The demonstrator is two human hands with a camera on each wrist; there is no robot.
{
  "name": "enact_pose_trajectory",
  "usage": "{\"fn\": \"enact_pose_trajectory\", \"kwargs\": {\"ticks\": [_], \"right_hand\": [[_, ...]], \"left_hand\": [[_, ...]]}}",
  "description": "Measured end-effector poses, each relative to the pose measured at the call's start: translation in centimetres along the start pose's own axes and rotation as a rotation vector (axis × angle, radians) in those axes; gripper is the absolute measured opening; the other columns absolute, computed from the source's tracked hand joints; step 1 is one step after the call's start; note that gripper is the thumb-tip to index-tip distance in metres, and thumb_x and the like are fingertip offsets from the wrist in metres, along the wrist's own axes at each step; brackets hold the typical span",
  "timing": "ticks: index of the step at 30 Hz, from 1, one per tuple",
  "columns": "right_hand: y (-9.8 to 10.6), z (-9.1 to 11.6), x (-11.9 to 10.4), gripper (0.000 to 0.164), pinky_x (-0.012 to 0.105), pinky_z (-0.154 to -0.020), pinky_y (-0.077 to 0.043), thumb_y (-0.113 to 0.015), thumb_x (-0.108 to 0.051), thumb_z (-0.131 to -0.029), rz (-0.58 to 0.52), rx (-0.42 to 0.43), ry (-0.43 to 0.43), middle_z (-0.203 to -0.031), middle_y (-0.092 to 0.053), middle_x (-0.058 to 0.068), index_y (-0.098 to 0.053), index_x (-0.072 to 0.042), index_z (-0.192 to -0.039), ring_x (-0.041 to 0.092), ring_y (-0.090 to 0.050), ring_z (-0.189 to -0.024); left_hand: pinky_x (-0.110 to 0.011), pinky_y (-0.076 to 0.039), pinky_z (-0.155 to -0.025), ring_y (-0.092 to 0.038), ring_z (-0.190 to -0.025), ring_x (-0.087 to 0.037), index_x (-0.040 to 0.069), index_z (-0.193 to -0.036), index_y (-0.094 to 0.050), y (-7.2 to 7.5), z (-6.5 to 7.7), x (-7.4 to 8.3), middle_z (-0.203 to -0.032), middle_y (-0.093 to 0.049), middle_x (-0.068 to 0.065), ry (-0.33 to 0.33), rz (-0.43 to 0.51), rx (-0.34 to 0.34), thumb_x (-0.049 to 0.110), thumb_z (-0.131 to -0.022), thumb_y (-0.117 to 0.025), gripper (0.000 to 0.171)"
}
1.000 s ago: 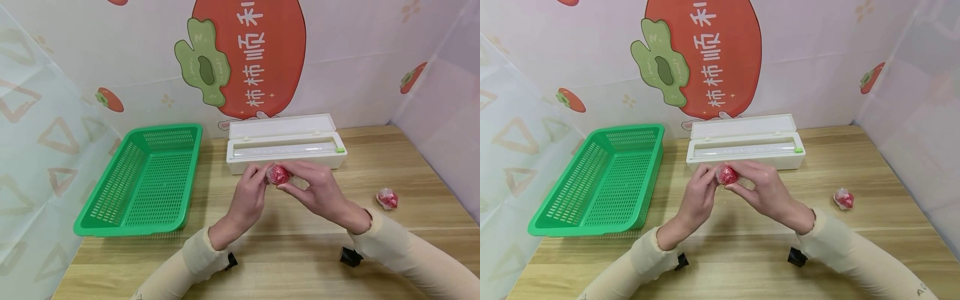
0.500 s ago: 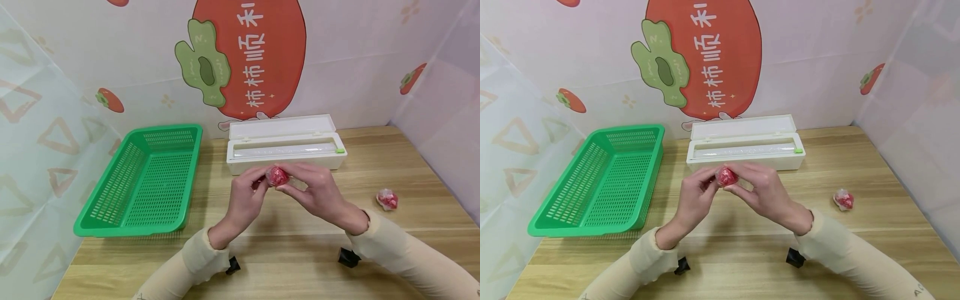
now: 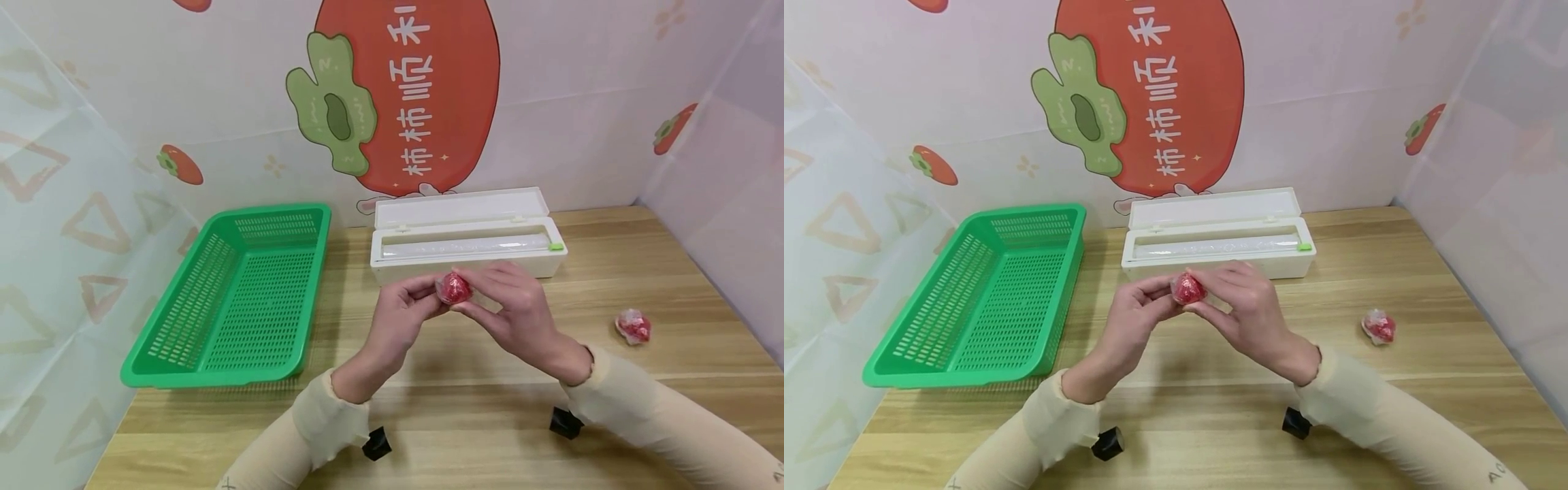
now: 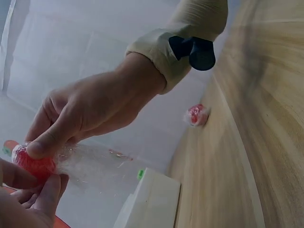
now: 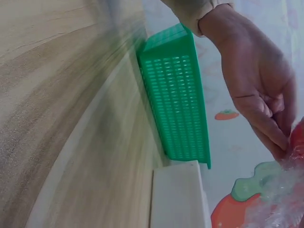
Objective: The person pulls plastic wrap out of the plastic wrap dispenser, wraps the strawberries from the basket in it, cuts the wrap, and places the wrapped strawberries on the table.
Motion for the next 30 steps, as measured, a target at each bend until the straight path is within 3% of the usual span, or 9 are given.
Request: {"fn": "enact_pose_trajectory", "kwargs": {"ticks": [5,9,12,17,20,24,30], "right_hand": [[-0.5,0.3,0.1,0.046,0.029,-0.078,-0.047,-0.069,-0.041,-0.089,0.014,0.053,-0.005,-0.091,-0.078,0.010,-0.074,-0.002,-0.113,0.021,-0.067,-0.082],[-0.8,0.7,0.3,0.045,0.026,-0.076,-0.049,-0.068,-0.041,-0.090,0.037,0.023,-0.033,-0.089,-0.078,0.008,-0.074,-0.003,-0.112,0.019,-0.066,-0.079],[-0.6,0.8,0.6,0.044,0.025,-0.080,-0.051,-0.078,-0.037,-0.083,0.037,-0.061,-0.088,-0.094,-0.078,0.006,-0.074,-0.005,-0.114,0.019,-0.068,-0.083],[0.2,0.5,1.2,0.062,0.026,-0.085,-0.055,-0.091,-0.018,-0.067,-0.060,-0.229,-0.228,-0.112,-0.075,0.006,-0.068,-0.007,-0.124,0.019,-0.070,-0.098],[0.6,0.3,1.5,0.064,0.033,-0.087,-0.057,-0.090,-0.014,-0.069,-0.103,-0.300,-0.301,-0.119,-0.072,0.007,-0.064,-0.008,-0.128,0.020,-0.069,-0.103],[0.8,0.1,1.8,0.062,0.042,-0.099,-0.052,-0.087,-0.019,-0.074,-0.113,-0.412,-0.332,-0.128,-0.068,0.006,-0.062,-0.008,-0.130,0.022,-0.064,-0.117],[0.8,0.0,1.9,0.055,0.043,-0.101,-0.051,-0.077,-0.025,-0.087,-0.203,-0.615,-0.407,-0.133,-0.064,0.000,-0.056,-0.012,-0.137,0.019,-0.063,-0.120]], "left_hand": [[-0.027,-0.058,-0.089,-0.069,-0.097,-0.010,-0.003,-0.124,-0.063,-0.3,0.1,0.1,-0.117,-0.069,-0.021,0.026,0.009,-0.019,0.006,-0.090,-0.066,0.035],[-0.024,-0.058,-0.087,-0.069,-0.098,-0.011,0.000,-0.124,-0.064,-0.5,0.0,-0.3,-0.116,-0.069,-0.018,0.044,-0.043,0.004,0.007,-0.088,-0.072,0.037],[-0.024,-0.058,-0.086,-0.069,-0.098,-0.013,-0.001,-0.124,-0.063,-0.4,-0.1,-0.7,-0.117,-0.068,-0.022,0.033,-0.067,0.009,0.006,-0.089,-0.071,0.037],[-0.025,-0.058,-0.086,-0.069,-0.098,-0.015,-0.004,-0.124,-0.062,0.2,-0.3,-1.0,-0.115,-0.068,-0.024,-0.029,-0.157,0.002,0.004,-0.089,-0.071,0.037],[-0.025,-0.059,-0.085,-0.069,-0.097,-0.016,-0.005,-0.123,-0.062,0.5,-0.4,-1.1,-0.112,-0.068,-0.023,-0.070,-0.234,-0.026,0.005,-0.088,-0.072,0.038],[-0.025,-0.060,-0.080,-0.068,-0.092,-0.015,-0.003,-0.122,-0.063,0.8,-0.6,-1.0,-0.108,-0.070,-0.019,-0.097,-0.333,-0.070,0.007,-0.087,-0.074,0.039],[-0.023,-0.059,-0.078,-0.067,-0.090,-0.012,0.002,-0.120,-0.066,0.9,-0.7,-0.8,-0.107,-0.071,-0.015,-0.106,-0.396,-0.103,0.009,-0.086,-0.075,0.036]]}}
Point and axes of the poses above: each hand's wrist, its own z-axis away from the middle knuckle, its own y-axis out of the back of the hand, x = y × z, the point moved 1 cm from there along -z, towards the middle knuckle
